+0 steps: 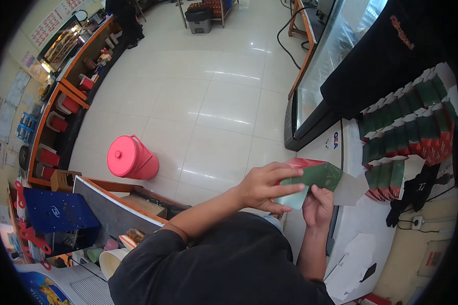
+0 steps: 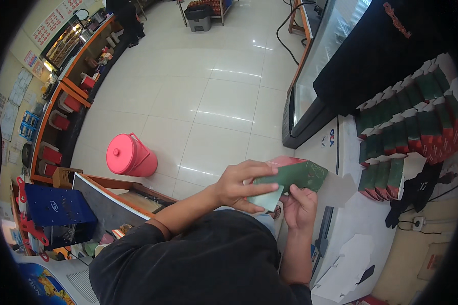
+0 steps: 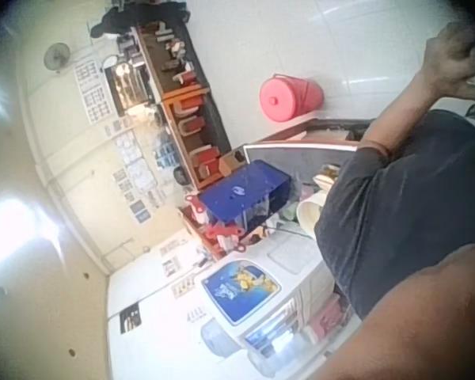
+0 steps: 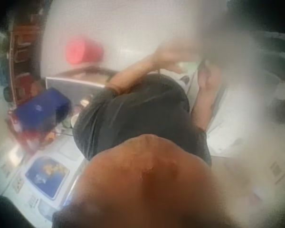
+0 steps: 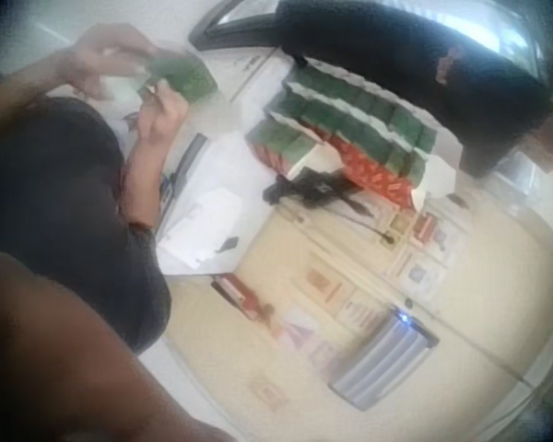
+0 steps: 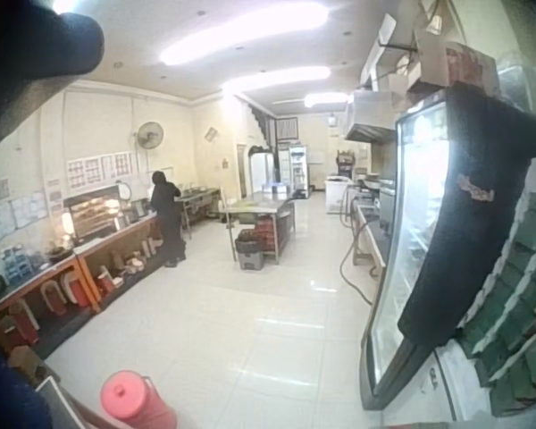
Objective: The person folds several flat cardboard food boxes into their three-dimensional shape by hand, stacking them on a counter or table.
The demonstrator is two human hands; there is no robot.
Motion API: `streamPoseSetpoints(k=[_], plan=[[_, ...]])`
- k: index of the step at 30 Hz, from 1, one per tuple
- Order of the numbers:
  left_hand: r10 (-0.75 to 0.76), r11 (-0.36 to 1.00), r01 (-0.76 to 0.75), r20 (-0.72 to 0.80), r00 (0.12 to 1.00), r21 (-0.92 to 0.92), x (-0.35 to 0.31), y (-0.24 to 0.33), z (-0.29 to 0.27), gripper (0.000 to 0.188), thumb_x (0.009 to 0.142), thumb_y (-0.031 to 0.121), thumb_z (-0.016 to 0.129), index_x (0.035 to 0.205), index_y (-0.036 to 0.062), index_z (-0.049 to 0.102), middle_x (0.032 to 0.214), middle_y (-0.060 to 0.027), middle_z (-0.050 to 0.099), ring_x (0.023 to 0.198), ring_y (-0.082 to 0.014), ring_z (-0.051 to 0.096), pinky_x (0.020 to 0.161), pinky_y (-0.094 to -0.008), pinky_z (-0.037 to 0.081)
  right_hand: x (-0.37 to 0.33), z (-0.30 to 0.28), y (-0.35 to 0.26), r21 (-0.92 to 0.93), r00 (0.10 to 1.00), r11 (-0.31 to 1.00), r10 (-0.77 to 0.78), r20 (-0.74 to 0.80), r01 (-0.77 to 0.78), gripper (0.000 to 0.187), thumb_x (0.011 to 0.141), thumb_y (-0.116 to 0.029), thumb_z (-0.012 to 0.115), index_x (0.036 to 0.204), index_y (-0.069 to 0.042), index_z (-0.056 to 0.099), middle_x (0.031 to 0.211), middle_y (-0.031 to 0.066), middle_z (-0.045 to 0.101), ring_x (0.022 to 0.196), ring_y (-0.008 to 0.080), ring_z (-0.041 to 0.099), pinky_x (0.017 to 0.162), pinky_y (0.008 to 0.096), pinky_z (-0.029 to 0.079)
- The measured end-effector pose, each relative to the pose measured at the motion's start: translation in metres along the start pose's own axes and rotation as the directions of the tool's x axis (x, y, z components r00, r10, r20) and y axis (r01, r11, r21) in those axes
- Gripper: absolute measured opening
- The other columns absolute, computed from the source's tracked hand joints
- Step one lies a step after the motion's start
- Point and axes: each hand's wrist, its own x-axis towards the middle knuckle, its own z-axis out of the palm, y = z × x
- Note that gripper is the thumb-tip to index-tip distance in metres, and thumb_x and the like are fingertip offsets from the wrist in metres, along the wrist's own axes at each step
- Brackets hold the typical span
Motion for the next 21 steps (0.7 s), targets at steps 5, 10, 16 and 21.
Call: streamPoseSetpoints(k=[5,10,16,21], plan=[[0.158,0.986,-0.158,0.005,0.987,0.051,0.01,0.001,-0.005,0.037,0.077,0.037,0.074,0.106,0.0148,0.074,0.117,-0.0072,0.065,0.097,-0.0305,0.067,0.064,-0.0348,0.057,-0.011,0.002,-0.011,-0.028,1.0,1.0,0.013,0.009,-0.013,0.039,0.091,0.004,0.05,0.129,0.007,0.047,0.121,0.0228,0.06,0.105,0.0343,0.066,0.082,0.0463,0.063],[0.154,0.988,-0.155,0.039,0.987,0.021,0.014,0.005,-0.007,0.04,0.074,0.037,0.078,0.108,0.0154,0.073,0.115,-0.0055,0.065,0.099,-0.0293,0.066,0.066,-0.0342,0.057,-0.014,0.008,-0.014,-0.125,0.999,0.991,-0.047,-0.007,0.046,0.04,0.092,0.002,0.05,0.132,0.003,0.043,0.123,0.0202,0.059,0.104,0.0306,0.066,0.078,0.0406,0.063],[-0.019,0.997,0.02,-0.019,1.0,0.077,0.011,0.01,0.001,0.042,0.074,0.032,0.081,0.112,0.0177,0.071,0.119,-0.0045,0.064,0.099,-0.0282,0.065,0.07,-0.0335,0.058,-0.019,0.026,0.0,-0.291,0.965,0.936,-0.238,-0.105,0.199,0.039,0.094,0.001,0.051,0.132,-0.003,0.043,0.122,0.0135,0.06,0.104,0.0243,0.065,0.079,0.0318,0.06],[0.101,0.958,-0.061,-0.129,0.987,0.281,0.007,0.008,0.005,0.044,0.073,0.031,0.082,0.114,0.0186,0.071,0.122,-0.0042,0.063,0.099,-0.0297,0.063,0.075,-0.0333,0.058,-0.015,0.024,-0.005,-0.175,0.981,0.975,-0.156,-0.111,0.136,0.04,0.093,0.002,0.054,0.132,-0.003,0.045,0.121,0.0131,0.06,0.104,0.0231,0.065,0.081,0.0323,0.06]])
